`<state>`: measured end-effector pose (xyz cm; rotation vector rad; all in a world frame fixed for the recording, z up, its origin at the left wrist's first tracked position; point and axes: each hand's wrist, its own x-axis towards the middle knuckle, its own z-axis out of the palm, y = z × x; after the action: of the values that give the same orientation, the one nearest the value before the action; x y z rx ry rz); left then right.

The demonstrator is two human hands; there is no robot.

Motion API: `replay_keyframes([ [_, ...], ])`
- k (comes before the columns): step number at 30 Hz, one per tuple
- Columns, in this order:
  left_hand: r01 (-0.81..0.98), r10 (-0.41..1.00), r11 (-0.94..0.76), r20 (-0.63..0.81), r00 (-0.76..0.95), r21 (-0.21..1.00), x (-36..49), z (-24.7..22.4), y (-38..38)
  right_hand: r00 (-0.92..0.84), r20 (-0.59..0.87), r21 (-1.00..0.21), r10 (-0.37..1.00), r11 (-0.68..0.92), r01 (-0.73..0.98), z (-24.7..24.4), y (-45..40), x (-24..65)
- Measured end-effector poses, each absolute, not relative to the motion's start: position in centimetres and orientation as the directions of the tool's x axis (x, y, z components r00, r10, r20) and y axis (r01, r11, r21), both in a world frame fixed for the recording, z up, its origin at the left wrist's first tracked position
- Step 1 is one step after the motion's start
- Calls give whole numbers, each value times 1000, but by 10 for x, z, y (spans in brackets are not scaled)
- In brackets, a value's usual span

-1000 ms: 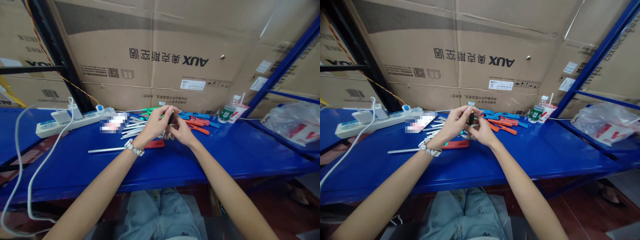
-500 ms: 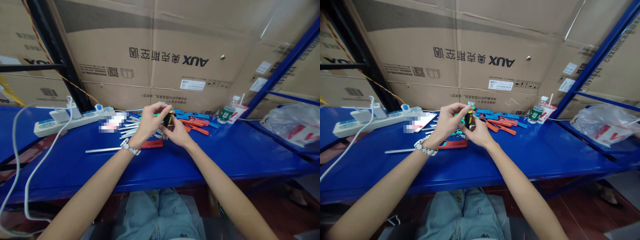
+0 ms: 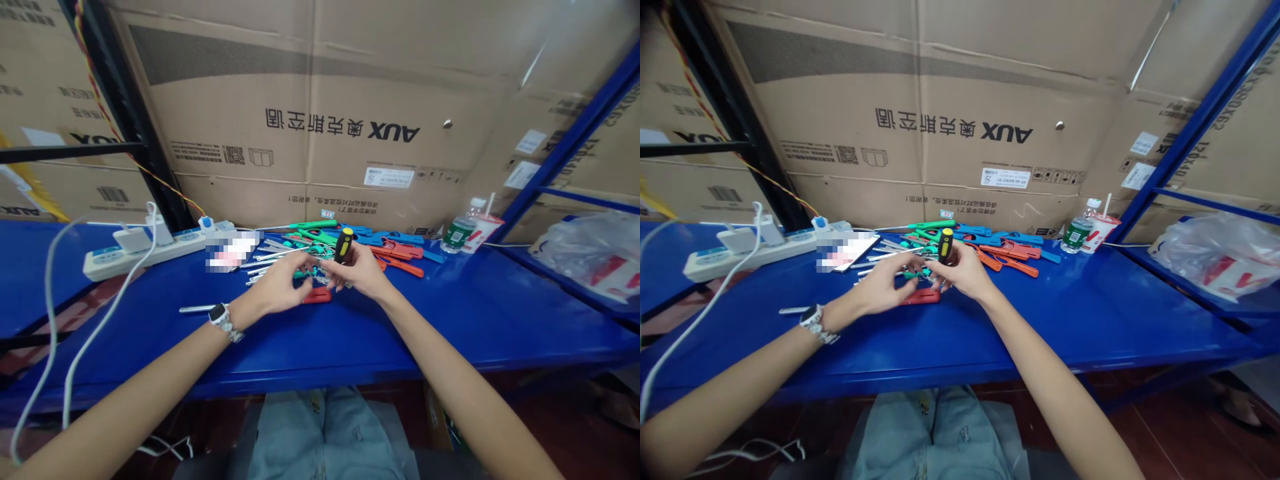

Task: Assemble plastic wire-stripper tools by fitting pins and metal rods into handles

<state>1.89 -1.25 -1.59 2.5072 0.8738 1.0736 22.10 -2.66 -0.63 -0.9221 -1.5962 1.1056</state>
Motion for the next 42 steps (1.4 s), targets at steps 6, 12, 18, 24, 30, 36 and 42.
replay_keyframes([
  [6,497,658,-745,373,654,445,23,-37,-20,-277,243,-967,930,253,0,-5,-29,223],
  [12,501,693,-708,352,629,498,25,-38,-18,-308,215,-971,927,236,31,-1,-28,233],
  [18,483,672,-729,374,639,485,25,-41,-15,-73,291,-955,954,294,28,-10,-25,211],
  [24,466,662,-741,406,630,483,24,-43,-14,-210,252,-968,945,250,-33,-7,-31,214],
  [30,460,670,-728,387,634,508,24,-40,-16,-332,245,-968,911,252,-24,0,-33,224],
  [36,472,672,-730,392,628,495,25,-40,-16,-86,321,-947,943,323,4,-12,-28,211],
  [42,458,664,-736,397,634,499,24,-41,-15,-288,282,-956,915,292,-9,-5,-33,219],
])
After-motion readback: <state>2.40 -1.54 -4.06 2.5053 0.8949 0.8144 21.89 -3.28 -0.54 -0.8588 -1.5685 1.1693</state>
